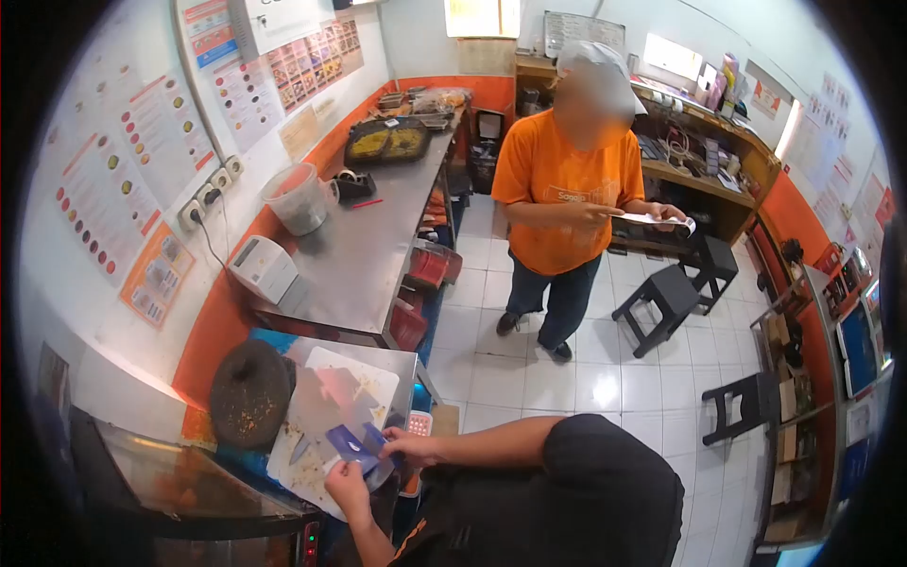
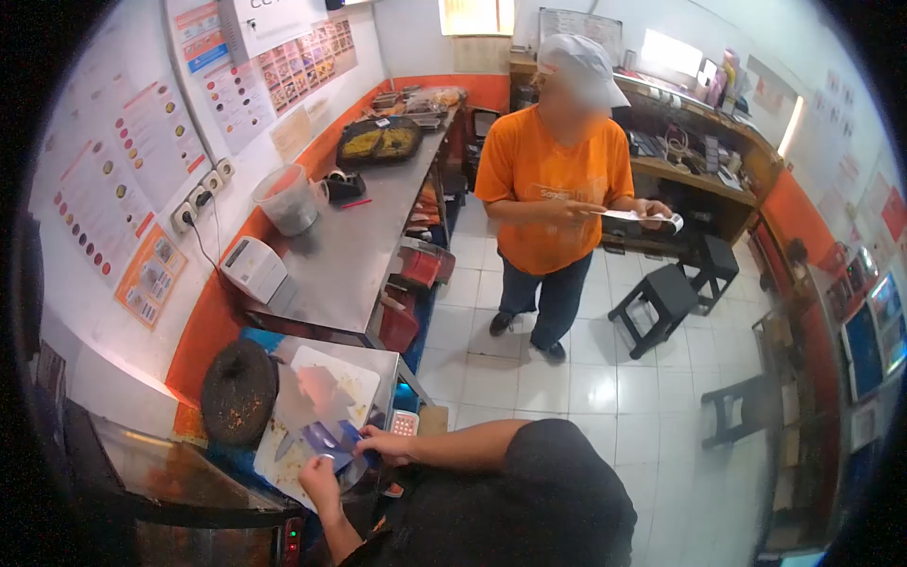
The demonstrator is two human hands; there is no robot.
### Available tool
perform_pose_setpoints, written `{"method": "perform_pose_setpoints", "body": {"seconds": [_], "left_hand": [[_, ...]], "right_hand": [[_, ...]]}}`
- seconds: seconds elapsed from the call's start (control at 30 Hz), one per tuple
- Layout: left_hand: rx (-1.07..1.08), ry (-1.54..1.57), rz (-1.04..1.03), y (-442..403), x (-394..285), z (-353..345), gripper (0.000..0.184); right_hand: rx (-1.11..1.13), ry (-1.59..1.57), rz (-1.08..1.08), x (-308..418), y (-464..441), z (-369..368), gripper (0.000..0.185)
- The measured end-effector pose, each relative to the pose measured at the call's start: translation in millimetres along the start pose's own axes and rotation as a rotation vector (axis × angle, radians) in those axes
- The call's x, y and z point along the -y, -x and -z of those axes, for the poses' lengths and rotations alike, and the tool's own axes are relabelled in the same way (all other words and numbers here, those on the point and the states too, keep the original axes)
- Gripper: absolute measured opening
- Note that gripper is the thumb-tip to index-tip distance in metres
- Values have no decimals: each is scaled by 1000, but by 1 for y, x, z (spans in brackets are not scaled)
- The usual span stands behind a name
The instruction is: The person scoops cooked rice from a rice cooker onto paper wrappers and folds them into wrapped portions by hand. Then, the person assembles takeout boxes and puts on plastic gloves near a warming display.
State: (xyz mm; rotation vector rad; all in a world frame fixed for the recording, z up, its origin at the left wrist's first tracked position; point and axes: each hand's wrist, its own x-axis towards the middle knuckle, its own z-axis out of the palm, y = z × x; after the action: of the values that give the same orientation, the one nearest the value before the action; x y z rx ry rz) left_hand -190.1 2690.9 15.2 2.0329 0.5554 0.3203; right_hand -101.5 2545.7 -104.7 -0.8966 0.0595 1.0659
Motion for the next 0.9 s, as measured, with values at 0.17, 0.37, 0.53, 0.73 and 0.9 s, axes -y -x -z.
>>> {"method": "perform_pose_setpoints", "body": {"seconds": [0.17,0.37,0.53,0.73,0.9], "left_hand": [[-252,63,-172,13,-9,44,34],[-201,300,-88,65,-1,84,24],[-95,495,246,120,24,92,49],[327,971,469,127,-67,85,51],[284,723,474,115,-19,85,47]], "right_hand": [[-211,229,10,-8,-45,-2,63],[-596,889,196,5,-44,-18,42],[-100,783,1022,66,86,-112,29],[219,1020,999,91,125,-154,35],[50,1020,1059,89,131,-172,28]]}}
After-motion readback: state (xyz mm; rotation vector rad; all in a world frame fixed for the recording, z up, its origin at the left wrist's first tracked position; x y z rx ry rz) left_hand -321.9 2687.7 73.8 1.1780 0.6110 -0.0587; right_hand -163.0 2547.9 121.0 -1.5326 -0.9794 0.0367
